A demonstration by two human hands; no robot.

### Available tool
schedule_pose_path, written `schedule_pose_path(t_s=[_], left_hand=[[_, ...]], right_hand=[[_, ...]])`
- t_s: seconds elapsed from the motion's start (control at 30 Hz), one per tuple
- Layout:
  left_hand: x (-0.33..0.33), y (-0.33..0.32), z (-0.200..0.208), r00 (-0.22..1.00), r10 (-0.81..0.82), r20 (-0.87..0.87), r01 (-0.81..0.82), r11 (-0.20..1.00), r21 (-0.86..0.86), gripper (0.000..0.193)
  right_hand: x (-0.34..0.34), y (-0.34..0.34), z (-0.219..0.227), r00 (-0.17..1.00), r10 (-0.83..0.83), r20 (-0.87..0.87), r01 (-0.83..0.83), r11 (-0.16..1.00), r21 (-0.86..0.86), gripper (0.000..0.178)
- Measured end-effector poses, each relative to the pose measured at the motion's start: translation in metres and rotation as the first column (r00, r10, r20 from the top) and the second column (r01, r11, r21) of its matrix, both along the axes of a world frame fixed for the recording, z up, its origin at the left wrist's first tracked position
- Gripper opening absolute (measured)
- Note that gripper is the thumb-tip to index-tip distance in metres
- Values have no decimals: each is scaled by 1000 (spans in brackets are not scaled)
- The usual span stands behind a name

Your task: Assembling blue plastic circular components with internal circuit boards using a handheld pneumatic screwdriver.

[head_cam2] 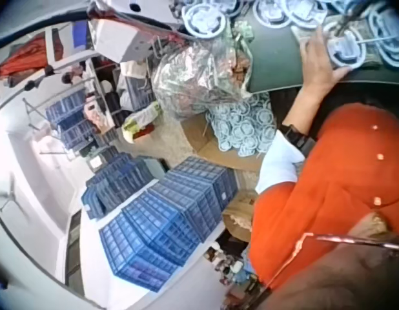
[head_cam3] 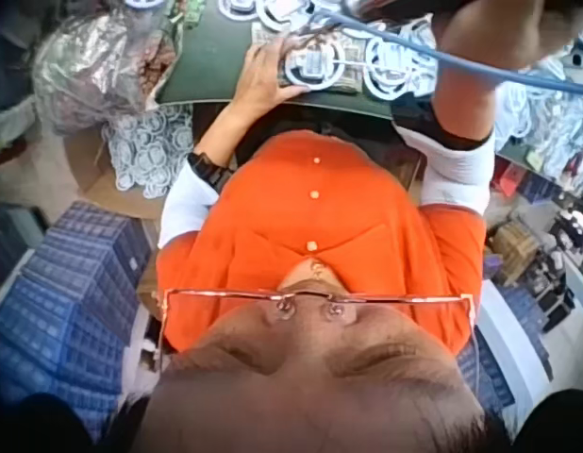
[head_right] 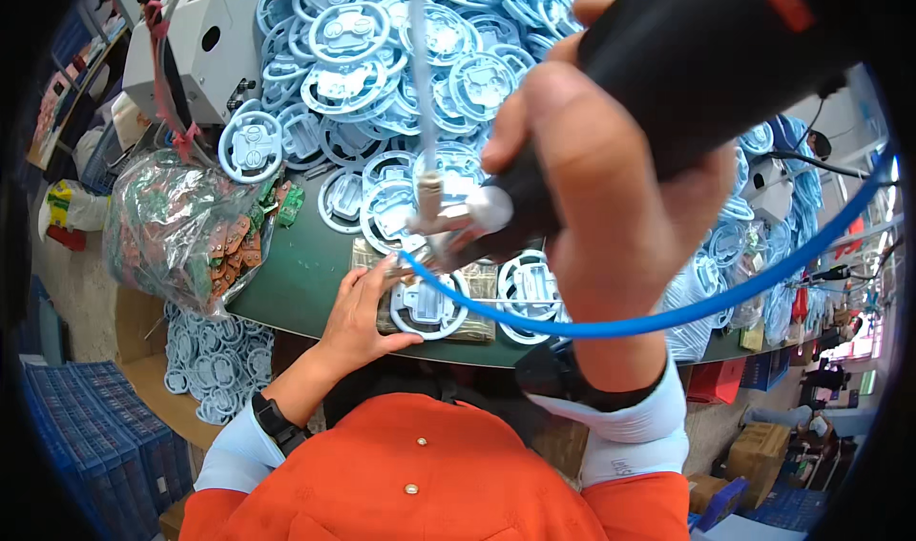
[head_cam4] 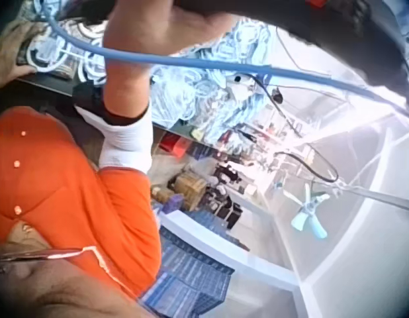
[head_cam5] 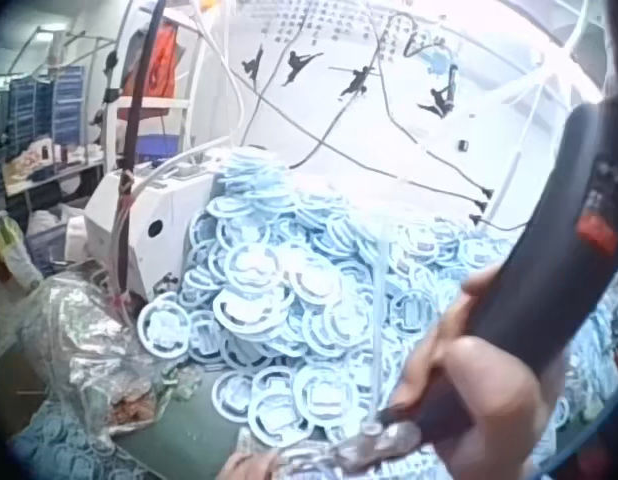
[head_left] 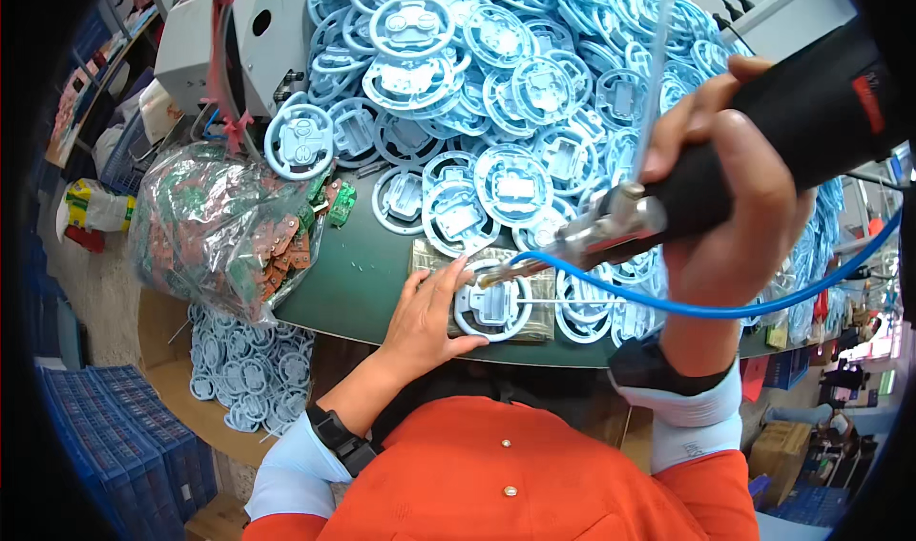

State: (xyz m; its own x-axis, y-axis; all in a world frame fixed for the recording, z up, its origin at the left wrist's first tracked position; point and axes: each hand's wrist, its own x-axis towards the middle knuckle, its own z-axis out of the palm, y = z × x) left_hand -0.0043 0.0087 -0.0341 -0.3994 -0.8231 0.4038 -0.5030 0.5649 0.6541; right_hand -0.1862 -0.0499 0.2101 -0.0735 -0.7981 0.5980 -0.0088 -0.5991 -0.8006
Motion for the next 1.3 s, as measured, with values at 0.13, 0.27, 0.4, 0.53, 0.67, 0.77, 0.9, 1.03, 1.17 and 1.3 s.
schedule_pose_path(t_s=[0.13,0.27,0.4,0.53,0.67,0.77,0.9,1.03,1.17,1.3], left_hand=[[-13,-10,13,998,-38,41,37,999,20,84],[-33,-21,13,978,-142,151,147,989,-16,83],[-37,-24,15,979,-150,138,151,989,8,84],[-38,-23,15,981,-145,130,145,989,16,81],[-40,-21,18,986,-137,100,136,991,12,82],[-38,-21,13,966,-149,213,163,985,-52,91],[-39,-20,9,967,-128,219,135,991,-18,93],[-41,-27,8,986,-109,124,97,990,98,102],[-42,-29,1,984,-135,120,112,977,182,103],[-42,-29,0,984,-148,97,127,972,199,102]], right_hand=[[-11,1,-11,994,-36,-106,37,999,9,39],[-13,-2,-32,996,-26,-83,28,999,18,38],[-13,-4,-36,996,-41,-83,43,999,30,38],[-16,-6,-46,987,-82,-137,87,996,30,34],[-18,-6,-58,997,-58,-47,60,997,40,34],[-24,-11,-58,974,-67,-218,75,997,28,35],[-27,-2,-31,998,-6,-61,4,999,-33,37],[-27,13,-12,989,-45,-142,42,999,-26,41],[-22,17,-35,993,-19,-117,22,1000,22,42],[-21,16,-40,993,-26,-111,33,998,58,40]])
